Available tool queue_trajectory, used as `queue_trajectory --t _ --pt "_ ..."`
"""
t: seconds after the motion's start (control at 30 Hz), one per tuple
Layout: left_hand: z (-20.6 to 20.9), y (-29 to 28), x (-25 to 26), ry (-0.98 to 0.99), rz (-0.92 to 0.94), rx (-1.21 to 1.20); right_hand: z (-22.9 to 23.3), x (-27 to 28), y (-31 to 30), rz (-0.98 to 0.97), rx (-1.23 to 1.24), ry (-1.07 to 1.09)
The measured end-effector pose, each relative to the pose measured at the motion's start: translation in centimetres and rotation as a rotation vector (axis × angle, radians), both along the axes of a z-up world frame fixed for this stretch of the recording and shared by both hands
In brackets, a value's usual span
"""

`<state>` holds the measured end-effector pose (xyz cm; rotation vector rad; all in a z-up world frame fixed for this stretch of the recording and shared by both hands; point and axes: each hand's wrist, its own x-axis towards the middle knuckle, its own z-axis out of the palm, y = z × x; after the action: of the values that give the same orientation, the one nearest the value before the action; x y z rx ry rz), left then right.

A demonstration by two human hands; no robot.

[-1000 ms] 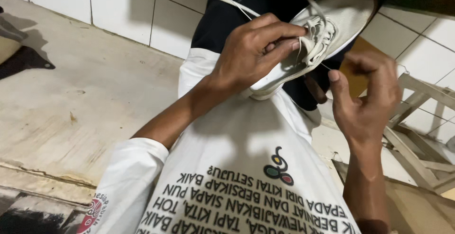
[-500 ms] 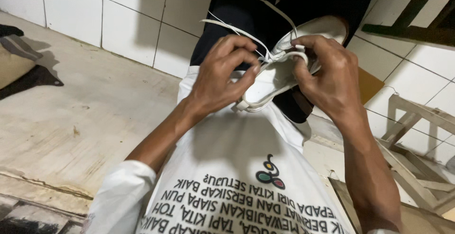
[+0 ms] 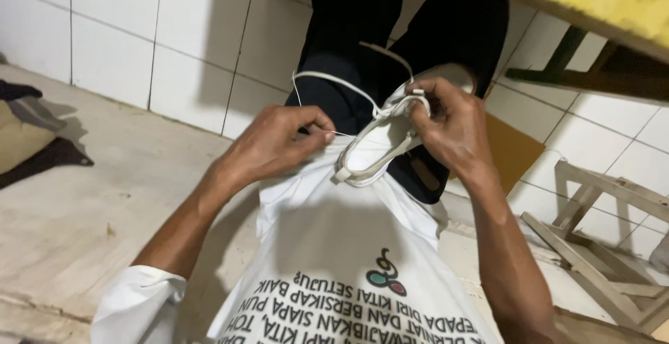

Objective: The person sits on the floor and sews a white sneaker using a needle and white thread. They repeatedly push the needle through the shoe's sole and pull the thread to secure the stitching.

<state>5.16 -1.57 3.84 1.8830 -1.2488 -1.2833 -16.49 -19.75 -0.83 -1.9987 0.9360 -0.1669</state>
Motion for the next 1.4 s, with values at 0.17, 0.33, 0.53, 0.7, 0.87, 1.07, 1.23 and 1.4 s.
queue_trajectory --t 0.17,0.33,0.53,0.7,0.87,1.07,1.23,1.4 --pt "-4.4 -1.4 -4.4 0.760 0.466 -0.075 -0.2 0.3 0.0 -0.056 0.050 -0.018" --pt "-5.5 -2.9 -6.1 1.215 0.811 0.076 -0.3 0.6 0.0 -0.084 0.085 0.009" --pt "-2.3 -3.4 -5.3 0.061 0.203 0.027 -0.2 0.7 -0.1 -0.091 0.123 0.027" --pt "-6.2 -4.6 -7.7 -0.203 -0.063 0.104 0.0 1.6 0.2 -0.063 0.090 -0.016" --pt "-7.1 -5.6 -8.7 -0.241 -0.160 0.030 0.3 0.9 0.9 -0.003 -0.048 -0.094" --pt "-7.4 -4.9 -7.9 -0.144 -0.093 0.015 1.6 -3.6 2.5 -0.074 -0.215 -0.171" --pt "-8.6 -4.8 -8.1 -0.279 -0.101 0.058 -2.7 -8.5 3.9 -0.064 0.076 0.306" --pt "-9.2 -4.5 -8.1 -0.264 -0.113 0.006 0.4 -5.2 4.8 0.027 0.110 0.366"
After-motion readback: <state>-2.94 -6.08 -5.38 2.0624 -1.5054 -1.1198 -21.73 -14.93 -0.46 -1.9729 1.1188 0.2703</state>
